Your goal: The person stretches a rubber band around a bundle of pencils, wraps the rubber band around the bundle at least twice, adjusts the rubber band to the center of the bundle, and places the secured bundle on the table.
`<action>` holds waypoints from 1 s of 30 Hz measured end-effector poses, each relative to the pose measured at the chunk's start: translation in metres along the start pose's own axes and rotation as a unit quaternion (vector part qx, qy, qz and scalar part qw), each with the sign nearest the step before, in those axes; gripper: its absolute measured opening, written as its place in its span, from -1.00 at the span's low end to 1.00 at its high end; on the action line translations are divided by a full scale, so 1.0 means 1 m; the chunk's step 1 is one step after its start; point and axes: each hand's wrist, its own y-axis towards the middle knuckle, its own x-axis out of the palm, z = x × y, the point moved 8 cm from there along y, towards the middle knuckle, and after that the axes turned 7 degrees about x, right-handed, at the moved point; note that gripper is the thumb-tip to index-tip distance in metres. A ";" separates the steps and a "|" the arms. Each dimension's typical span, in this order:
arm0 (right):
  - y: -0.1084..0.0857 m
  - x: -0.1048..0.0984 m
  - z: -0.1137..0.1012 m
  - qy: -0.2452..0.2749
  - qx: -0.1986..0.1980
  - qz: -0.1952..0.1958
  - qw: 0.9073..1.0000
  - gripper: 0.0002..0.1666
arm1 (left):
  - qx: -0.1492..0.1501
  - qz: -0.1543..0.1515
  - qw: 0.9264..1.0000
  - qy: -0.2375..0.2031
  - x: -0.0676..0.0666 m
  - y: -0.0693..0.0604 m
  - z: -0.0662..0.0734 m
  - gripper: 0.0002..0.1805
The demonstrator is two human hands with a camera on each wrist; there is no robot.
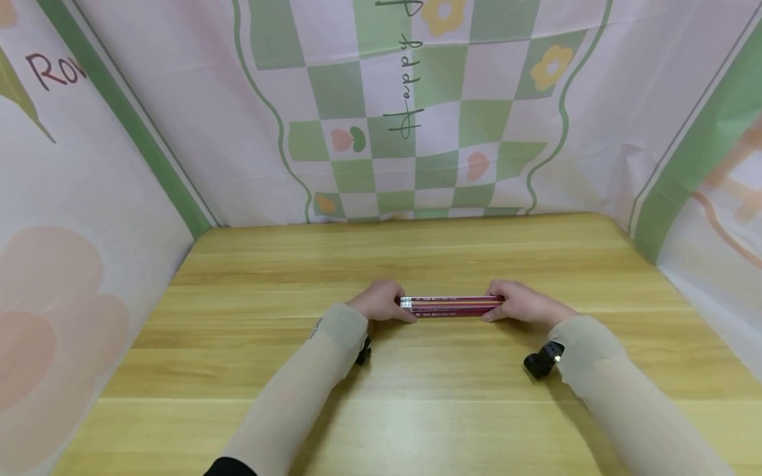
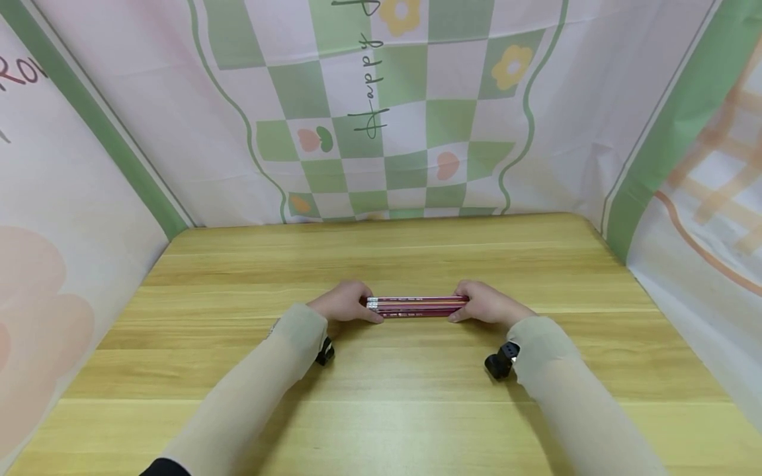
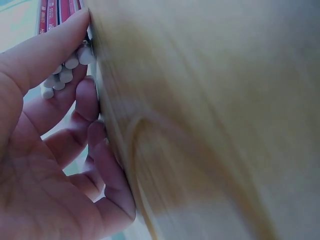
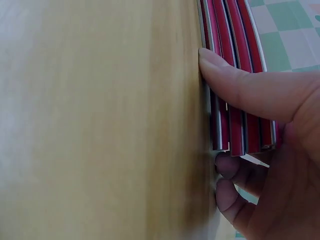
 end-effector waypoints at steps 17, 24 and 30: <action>-0.009 -0.011 0.005 0.250 0.036 0.001 0.968 -0.42 | 0.021 0.055 0.981 -0.187 -0.015 -0.006 -0.001 -0.77; -0.012 -0.013 0.003 0.356 0.015 0.015 0.934 -0.54 | 0.027 0.101 0.937 -0.333 -0.018 -0.007 -0.003 -0.55; -0.015 -0.010 -0.002 0.460 -0.027 -0.009 0.887 -0.52 | 0.023 0.125 0.910 -0.395 -0.017 -0.011 -0.002 -0.47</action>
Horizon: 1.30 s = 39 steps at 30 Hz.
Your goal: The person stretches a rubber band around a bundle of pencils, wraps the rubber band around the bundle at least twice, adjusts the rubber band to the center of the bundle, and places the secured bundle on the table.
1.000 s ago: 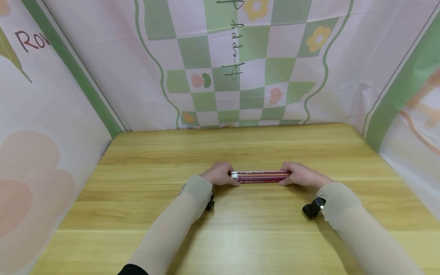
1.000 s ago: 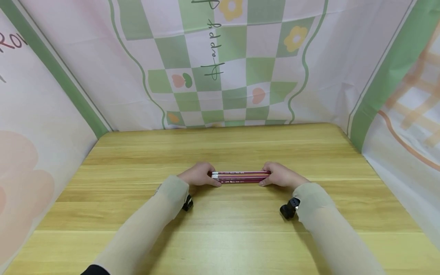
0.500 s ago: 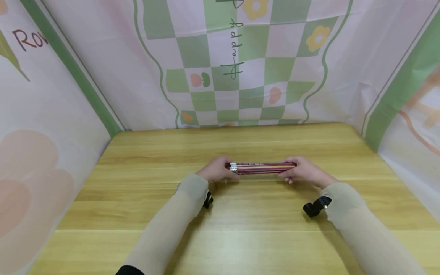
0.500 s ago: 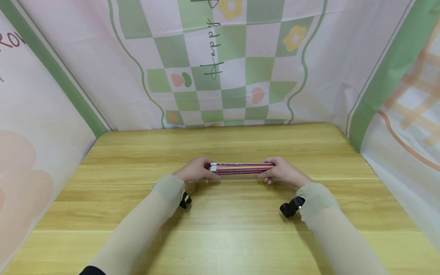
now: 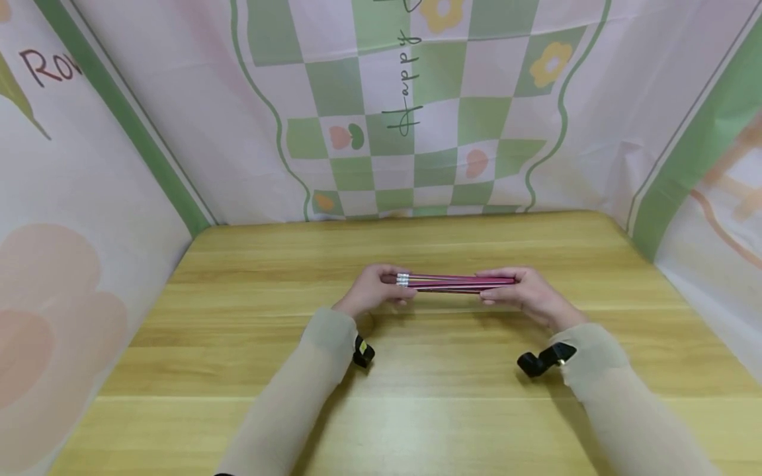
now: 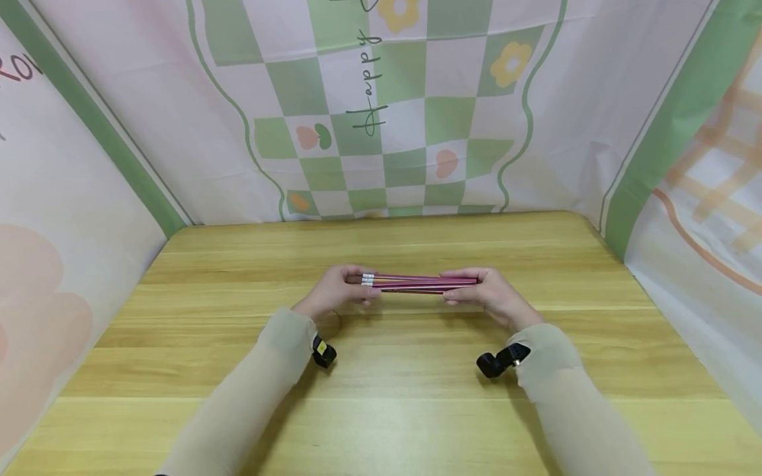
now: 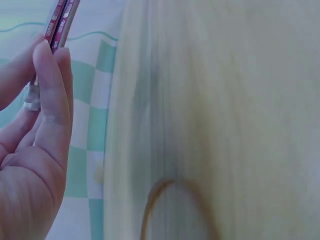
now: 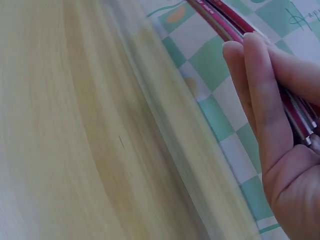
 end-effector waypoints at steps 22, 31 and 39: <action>-0.001 0.022 0.005 0.124 -0.042 -0.049 0.990 -0.62 | 0.014 0.061 0.994 -0.093 0.000 -0.016 -0.006 -0.62; 0.000 0.027 0.008 0.134 -0.024 -0.052 0.989 -0.62 | 0.034 0.065 0.993 -0.095 0.000 -0.024 -0.007 -0.61; 0.000 0.030 0.009 0.140 -0.022 -0.053 0.988 -0.62 | 0.040 0.077 0.990 -0.108 0.000 -0.028 -0.008 -0.60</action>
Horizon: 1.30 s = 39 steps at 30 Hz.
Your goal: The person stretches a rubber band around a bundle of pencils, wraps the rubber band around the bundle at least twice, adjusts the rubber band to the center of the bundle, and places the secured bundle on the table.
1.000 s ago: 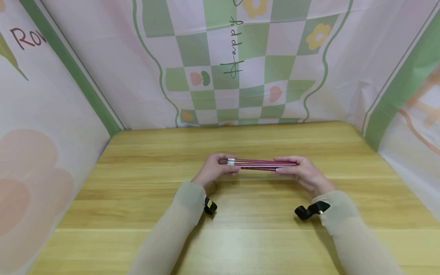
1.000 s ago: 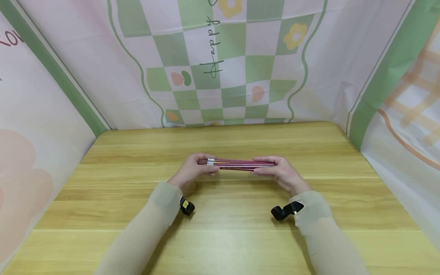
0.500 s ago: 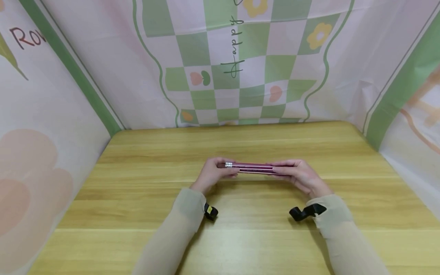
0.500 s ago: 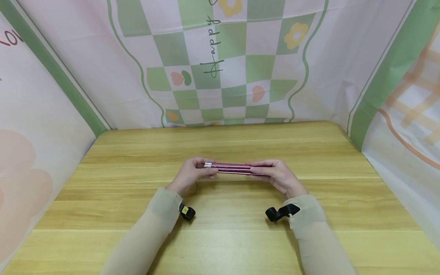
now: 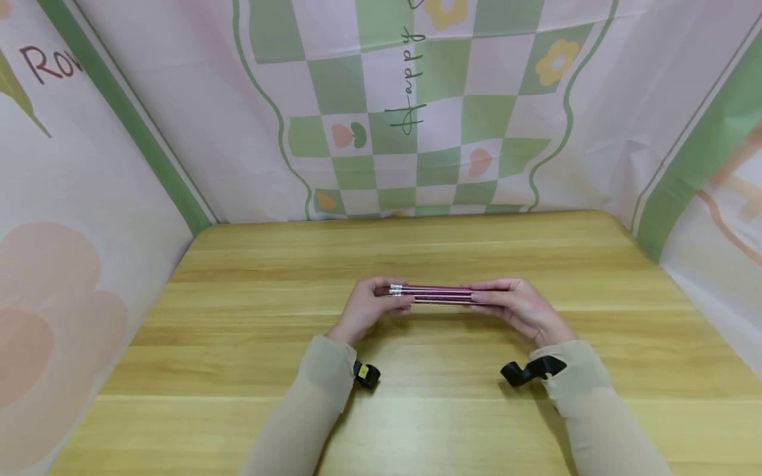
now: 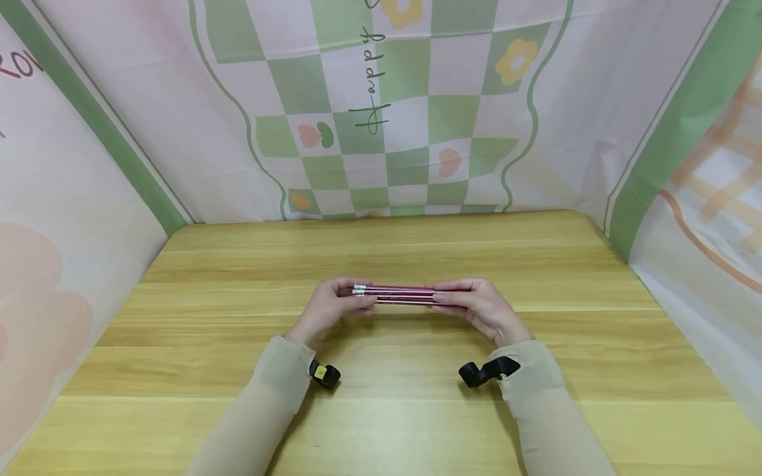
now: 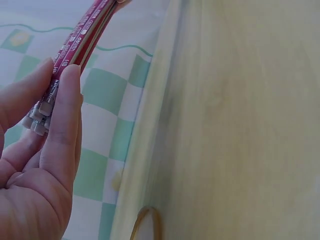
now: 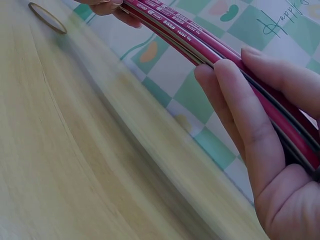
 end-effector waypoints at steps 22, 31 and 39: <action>0.004 -0.002 0.005 0.006 0.010 -0.005 1.000 -0.63 | 0.008 -0.035 0.988 0.149 -0.033 -0.010 0.014 -0.47; 0.004 -0.007 0.010 0.009 0.014 -0.006 1.000 -0.59 | 0.009 0.008 0.979 0.206 -0.059 -0.008 0.017 -0.51; 0.004 -0.013 0.017 0.010 0.036 0.018 0.999 -0.61 | 0.000 0.001 0.967 0.254 -0.073 -0.011 0.017 -0.53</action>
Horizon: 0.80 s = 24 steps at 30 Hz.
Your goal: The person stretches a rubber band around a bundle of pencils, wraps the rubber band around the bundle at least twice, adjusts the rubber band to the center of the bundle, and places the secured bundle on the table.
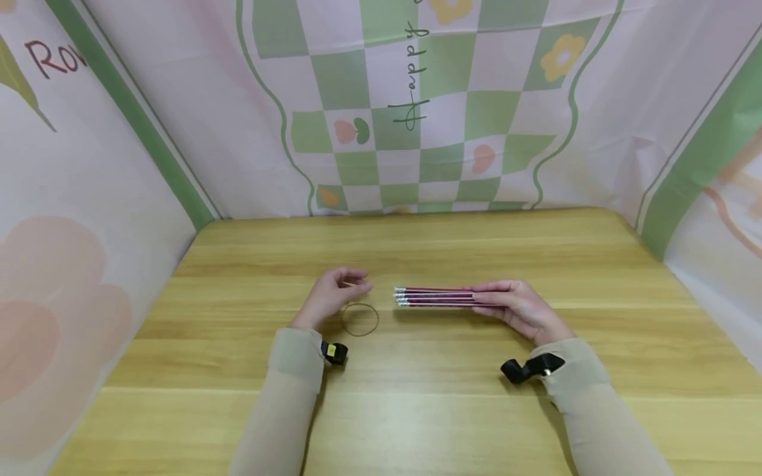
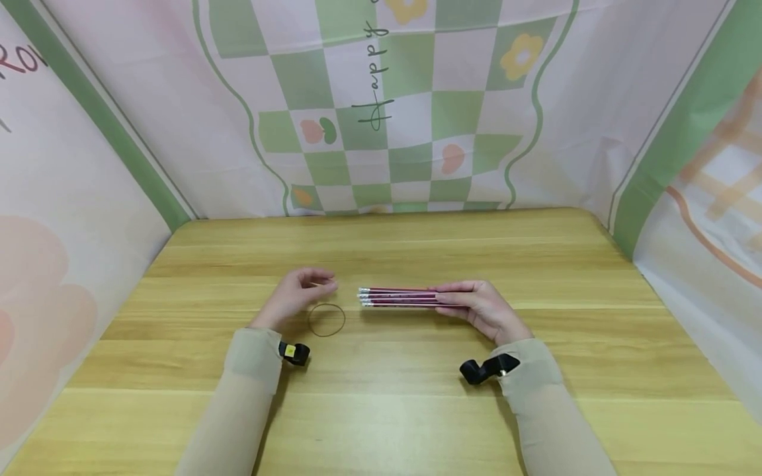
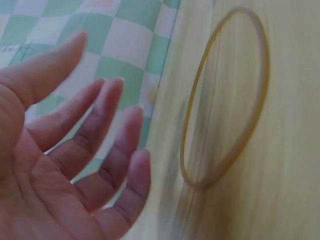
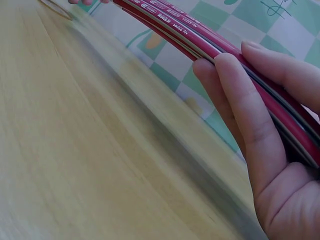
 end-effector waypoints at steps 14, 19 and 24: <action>0.000 -0.003 0.003 0.002 -0.001 -0.001 1.000 -0.64 | -0.052 -0.016 0.993 0.101 -0.002 -0.007 -0.014 -0.63; 0.000 -0.003 0.002 0.002 0.001 0.004 1.000 -0.65 | -0.065 -0.016 0.988 0.140 0.001 -0.007 -0.013 -0.68; 0.000 -0.003 0.003 0.013 0.000 -0.002 1.000 -0.62 | -0.057 -0.023 0.981 0.183 0.002 -0.006 -0.010 -0.79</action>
